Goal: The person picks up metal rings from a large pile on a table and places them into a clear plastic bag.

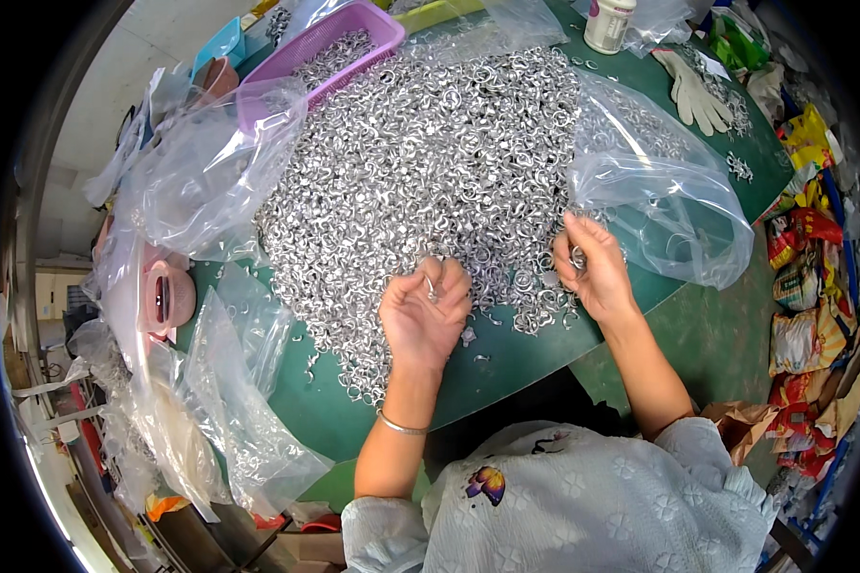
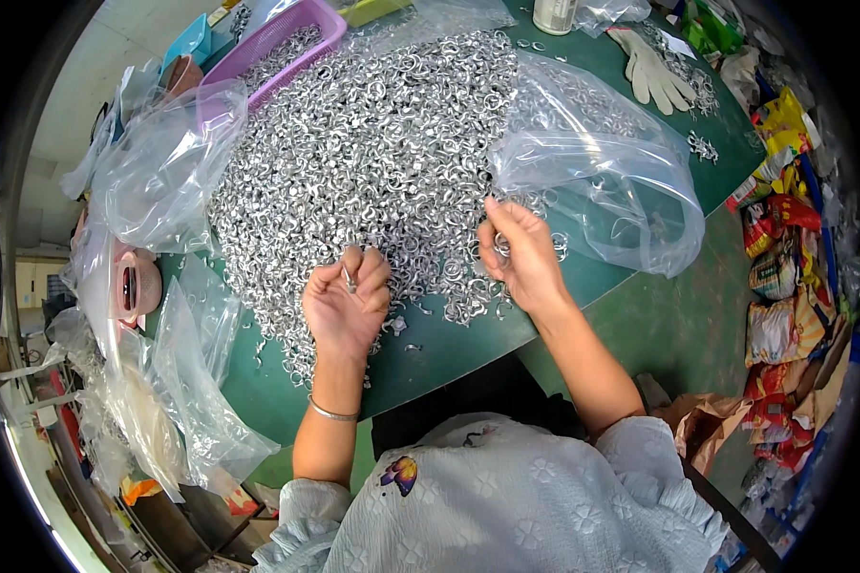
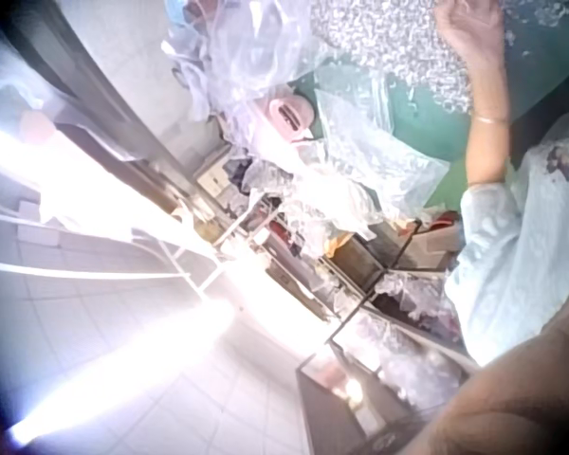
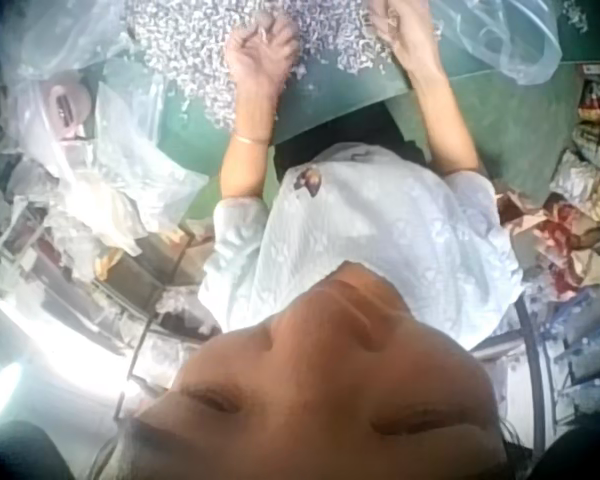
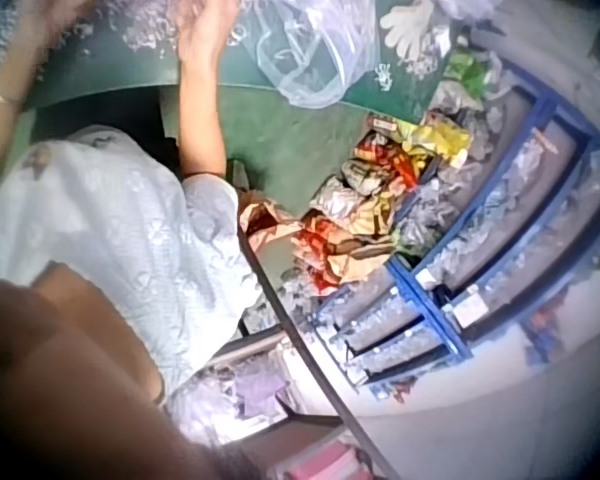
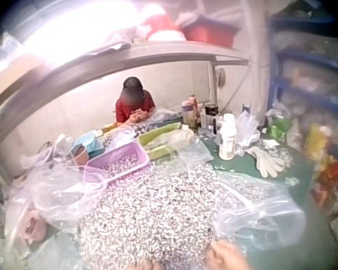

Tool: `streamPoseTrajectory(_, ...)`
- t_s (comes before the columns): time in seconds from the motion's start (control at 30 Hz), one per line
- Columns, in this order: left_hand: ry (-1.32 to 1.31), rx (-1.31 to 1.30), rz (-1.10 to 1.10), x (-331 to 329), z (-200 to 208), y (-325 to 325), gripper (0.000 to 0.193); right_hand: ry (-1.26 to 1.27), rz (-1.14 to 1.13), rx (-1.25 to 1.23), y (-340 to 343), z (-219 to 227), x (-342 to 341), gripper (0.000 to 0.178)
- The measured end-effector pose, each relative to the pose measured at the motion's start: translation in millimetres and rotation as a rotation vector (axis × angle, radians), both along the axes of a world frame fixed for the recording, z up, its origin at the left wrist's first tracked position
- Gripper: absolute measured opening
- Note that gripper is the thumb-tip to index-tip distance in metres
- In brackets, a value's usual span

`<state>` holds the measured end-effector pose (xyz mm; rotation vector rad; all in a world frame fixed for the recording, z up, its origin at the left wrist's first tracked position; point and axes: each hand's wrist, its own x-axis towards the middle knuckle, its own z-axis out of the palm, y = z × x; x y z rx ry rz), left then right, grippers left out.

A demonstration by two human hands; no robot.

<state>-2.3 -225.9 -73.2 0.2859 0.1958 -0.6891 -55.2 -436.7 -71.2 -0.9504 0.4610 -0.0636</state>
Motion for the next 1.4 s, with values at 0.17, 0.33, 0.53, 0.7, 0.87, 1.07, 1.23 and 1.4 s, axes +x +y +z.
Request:
streamPoseTrajectory(0.17,-0.034,0.017,-0.109,-6,-4,1,0.021,-0.032,-0.136,-1.2,2,-19,24,0.019)
streamPoseTrajectory(0.33,0.1,0.143,-0.203,-7,-4,-1,0.028,-0.139,-0.23,-1.424,1,-15,29,0.016)
streamPoseTrajectory(0.53,-0.242,0.647,-0.12,-5,5,-5,0.015,-0.222,-0.181,-1.342,5,1,4,0.012)
streamPoseTrajectory(0.7,-0.336,0.76,-0.13,0,14,-10,0.023,-0.097,-0.011,-1.315,-6,22,-10,0.015)
streamPoseTrajectory(0.87,-0.17,0.737,-0.208,-9,19,-15,0.027,-0.067,0.148,-0.016,-18,18,-7,0.016)
streamPoseTrajectory(1.07,-0.406,0.895,-0.155,-16,5,-16,0.023,-0.054,0.167,-0.41,-7,5,-1,0.009)
streamPoseTrajectory(1.23,-0.313,0.842,-0.209,-18,14,-20,0.024,-0.089,0.228,-0.751,3,-7,12,0.01)
streamPoseTrajectory(1.4,-0.113,0.625,-0.237,-24,14,-24,0.029,-0.116,0.379,-0.547,10,13,2,0.012)
